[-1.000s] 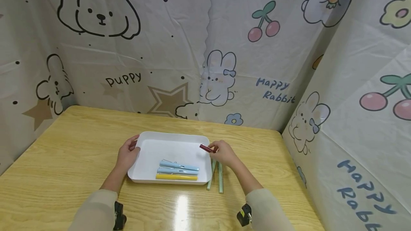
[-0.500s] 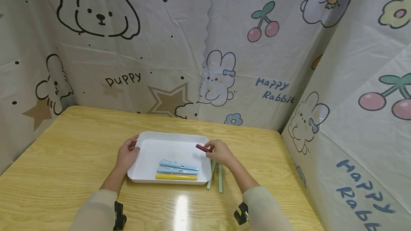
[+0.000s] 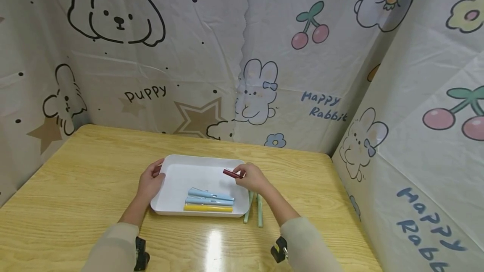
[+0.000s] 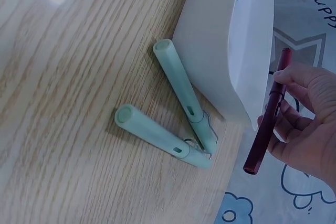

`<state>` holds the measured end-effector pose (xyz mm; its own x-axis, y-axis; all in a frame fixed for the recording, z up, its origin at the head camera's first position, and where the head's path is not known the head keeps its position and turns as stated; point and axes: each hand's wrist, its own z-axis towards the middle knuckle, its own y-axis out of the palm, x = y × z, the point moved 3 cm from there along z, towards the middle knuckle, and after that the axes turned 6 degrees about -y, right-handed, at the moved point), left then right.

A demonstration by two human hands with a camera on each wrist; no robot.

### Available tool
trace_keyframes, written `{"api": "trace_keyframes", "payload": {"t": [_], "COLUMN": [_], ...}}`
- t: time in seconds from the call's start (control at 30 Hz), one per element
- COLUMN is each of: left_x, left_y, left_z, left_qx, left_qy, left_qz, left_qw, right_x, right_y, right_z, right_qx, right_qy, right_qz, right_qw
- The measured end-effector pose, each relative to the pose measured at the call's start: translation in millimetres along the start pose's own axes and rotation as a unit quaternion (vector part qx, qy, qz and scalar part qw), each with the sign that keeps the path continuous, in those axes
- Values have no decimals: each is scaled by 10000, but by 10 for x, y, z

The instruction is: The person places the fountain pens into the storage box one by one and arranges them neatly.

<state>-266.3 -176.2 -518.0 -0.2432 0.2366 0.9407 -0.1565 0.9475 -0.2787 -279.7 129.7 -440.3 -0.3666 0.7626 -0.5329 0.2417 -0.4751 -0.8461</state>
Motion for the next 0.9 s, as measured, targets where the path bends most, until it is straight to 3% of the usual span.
{"api": "trace_keyframes", "payload": {"t": [0.9], "left_x": [-41], "left_y": [13], "left_z": [30], "left_qx": [65], "left_qy": [-92], "left_qz": [-12], "left_qw": [9999], "right_x": [-279], "right_y": [188], "right_z": [176], "right_qx": [-332], "right_qy": [-359], "right_qz": [-225], "right_qw": [9986]}}
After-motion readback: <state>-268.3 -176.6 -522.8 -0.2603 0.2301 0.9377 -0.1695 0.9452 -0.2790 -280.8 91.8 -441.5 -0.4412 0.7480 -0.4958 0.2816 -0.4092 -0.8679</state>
